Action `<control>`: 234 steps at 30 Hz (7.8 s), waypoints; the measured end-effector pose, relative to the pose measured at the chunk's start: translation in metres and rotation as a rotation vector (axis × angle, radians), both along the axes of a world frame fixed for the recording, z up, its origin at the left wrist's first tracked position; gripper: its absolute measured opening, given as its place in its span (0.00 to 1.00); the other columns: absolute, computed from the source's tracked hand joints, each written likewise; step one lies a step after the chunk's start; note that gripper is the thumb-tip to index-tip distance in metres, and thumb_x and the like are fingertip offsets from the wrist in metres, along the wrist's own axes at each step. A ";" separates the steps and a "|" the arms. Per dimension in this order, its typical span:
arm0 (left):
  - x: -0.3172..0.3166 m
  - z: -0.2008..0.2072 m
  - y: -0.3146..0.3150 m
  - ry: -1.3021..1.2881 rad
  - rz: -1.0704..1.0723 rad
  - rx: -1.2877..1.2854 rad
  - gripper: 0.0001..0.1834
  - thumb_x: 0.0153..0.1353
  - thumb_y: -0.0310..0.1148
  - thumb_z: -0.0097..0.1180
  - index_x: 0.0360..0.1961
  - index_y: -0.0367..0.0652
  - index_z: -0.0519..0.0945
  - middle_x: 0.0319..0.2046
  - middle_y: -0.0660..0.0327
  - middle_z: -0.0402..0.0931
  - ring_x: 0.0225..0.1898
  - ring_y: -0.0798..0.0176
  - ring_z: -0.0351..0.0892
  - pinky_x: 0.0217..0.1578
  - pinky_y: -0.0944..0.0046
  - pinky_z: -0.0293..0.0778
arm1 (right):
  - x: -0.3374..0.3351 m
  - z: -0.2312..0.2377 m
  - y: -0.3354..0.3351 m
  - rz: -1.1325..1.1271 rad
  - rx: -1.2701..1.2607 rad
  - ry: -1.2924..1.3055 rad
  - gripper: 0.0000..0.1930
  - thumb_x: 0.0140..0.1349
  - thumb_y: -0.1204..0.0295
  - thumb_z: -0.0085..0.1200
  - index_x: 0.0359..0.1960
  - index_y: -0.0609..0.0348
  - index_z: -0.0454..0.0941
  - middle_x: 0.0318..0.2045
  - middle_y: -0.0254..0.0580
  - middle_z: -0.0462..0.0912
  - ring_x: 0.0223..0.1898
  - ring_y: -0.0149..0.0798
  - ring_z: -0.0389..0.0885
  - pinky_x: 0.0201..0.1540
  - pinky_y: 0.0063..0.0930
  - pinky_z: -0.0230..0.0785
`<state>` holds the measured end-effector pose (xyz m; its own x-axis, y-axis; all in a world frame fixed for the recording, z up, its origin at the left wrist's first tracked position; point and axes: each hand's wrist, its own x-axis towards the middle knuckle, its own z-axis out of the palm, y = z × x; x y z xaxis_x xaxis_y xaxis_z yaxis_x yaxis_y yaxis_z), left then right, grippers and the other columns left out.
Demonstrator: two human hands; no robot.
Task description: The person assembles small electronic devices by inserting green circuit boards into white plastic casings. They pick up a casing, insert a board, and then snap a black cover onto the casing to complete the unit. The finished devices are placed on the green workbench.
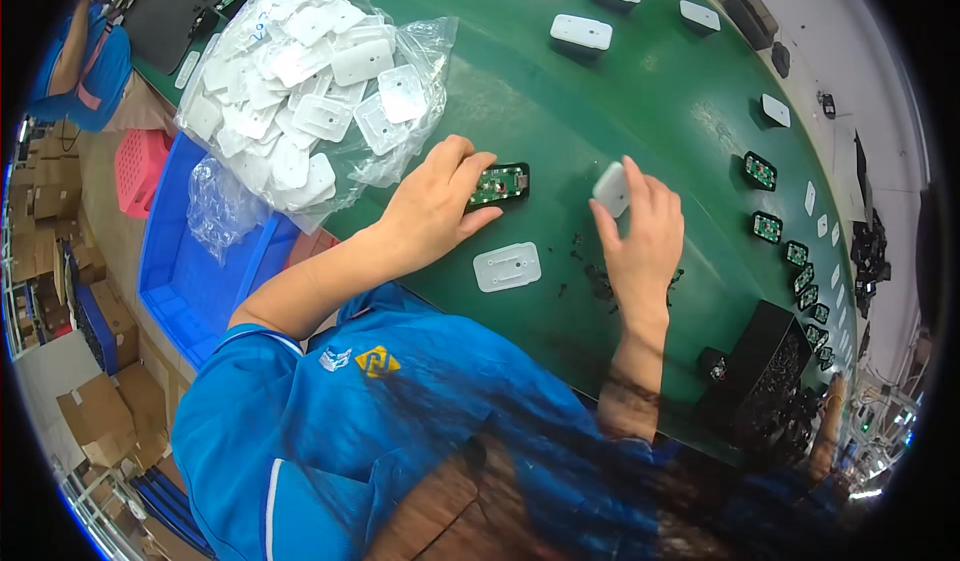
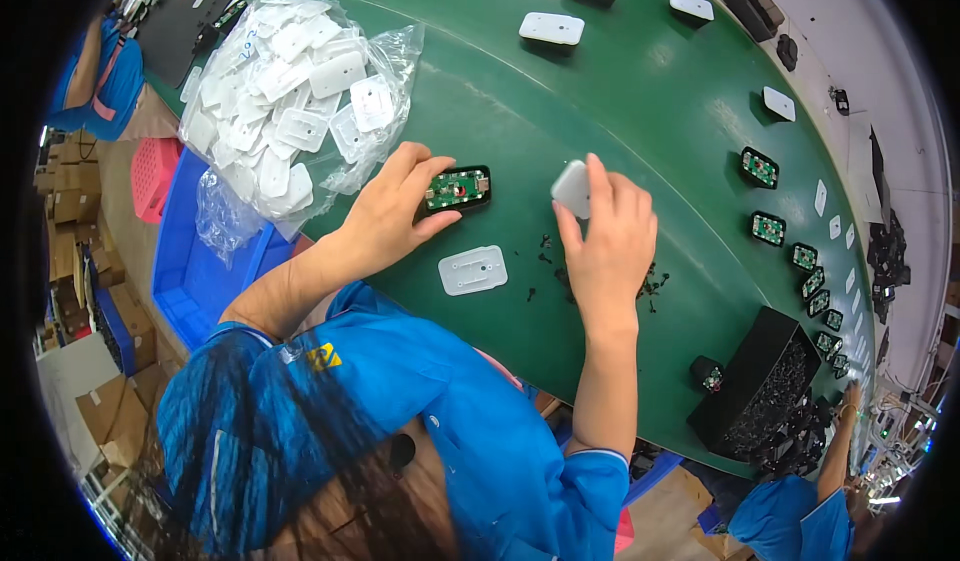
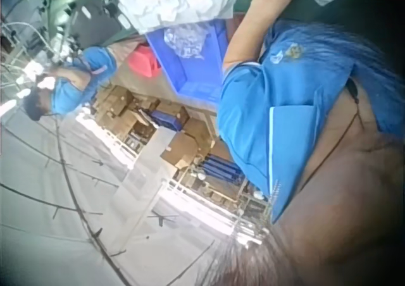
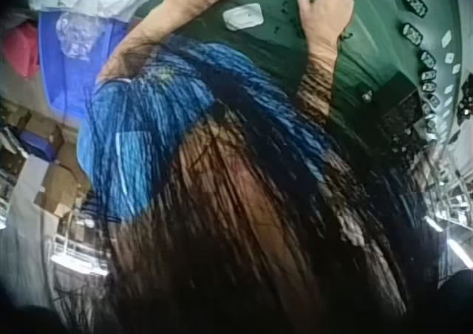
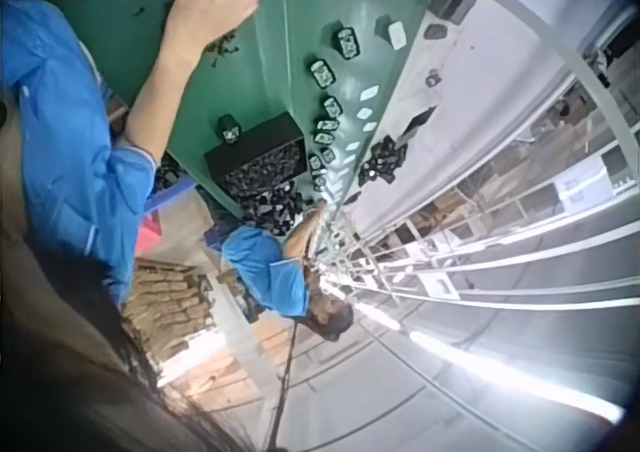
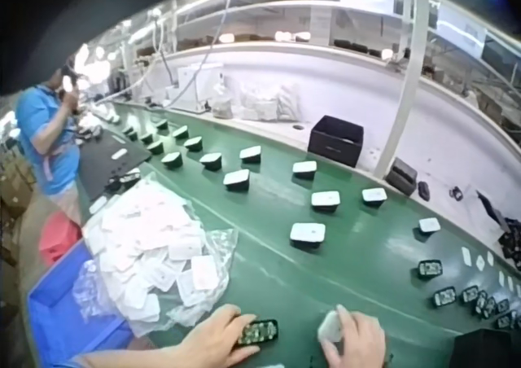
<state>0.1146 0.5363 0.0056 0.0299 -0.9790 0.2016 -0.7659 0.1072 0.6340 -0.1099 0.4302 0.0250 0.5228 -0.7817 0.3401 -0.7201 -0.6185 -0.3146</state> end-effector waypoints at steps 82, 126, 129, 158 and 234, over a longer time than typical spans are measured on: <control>0.001 -0.002 -0.013 0.414 0.063 0.134 0.09 0.60 0.31 0.56 0.39 0.38 0.77 0.35 0.56 0.76 0.34 0.63 0.77 0.33 0.66 0.71 | -0.031 -0.004 -0.010 -0.159 0.159 -0.230 0.15 0.56 0.67 0.59 0.46 0.55 0.78 0.44 0.41 0.76 0.48 0.45 0.72 0.50 0.36 0.66; -0.043 0.019 -0.121 -0.346 -0.624 -0.012 0.27 0.43 0.31 0.66 0.43 0.33 0.70 0.42 0.52 0.66 0.46 0.50 0.67 0.47 0.58 0.69 | -0.090 0.005 -0.155 -0.047 0.712 -0.304 0.21 0.60 0.68 0.57 0.54 0.60 0.72 0.41 0.40 0.77 0.37 0.29 0.74 0.42 0.23 0.68; -0.039 0.017 -0.144 -0.356 -0.552 -0.142 0.26 0.43 0.31 0.66 0.43 0.33 0.70 0.42 0.51 0.66 0.45 0.50 0.67 0.47 0.57 0.69 | -0.089 -0.001 -0.150 -0.127 0.488 -0.184 0.20 0.59 0.68 0.58 0.52 0.61 0.73 0.43 0.44 0.77 0.41 0.39 0.75 0.47 0.30 0.68; -0.006 -0.025 -0.212 -0.119 -0.523 -0.234 0.31 0.50 0.13 0.46 0.58 0.42 0.71 0.63 0.57 0.64 0.64 0.56 0.62 0.62 0.57 0.61 | 0.003 0.010 -0.153 0.221 0.063 0.072 0.19 0.51 0.74 0.60 0.47 0.58 0.77 0.42 0.41 0.79 0.45 0.45 0.75 0.49 0.36 0.69; -0.042 0.020 -0.223 0.598 -0.271 0.205 0.19 0.60 0.41 0.57 0.39 0.34 0.73 0.31 0.54 0.77 0.27 0.63 0.78 0.30 0.62 0.73 | -0.012 0.023 -0.133 0.053 0.820 -0.735 0.20 0.64 0.67 0.55 0.52 0.69 0.70 0.43 0.45 0.78 0.43 0.33 0.78 0.42 0.26 0.77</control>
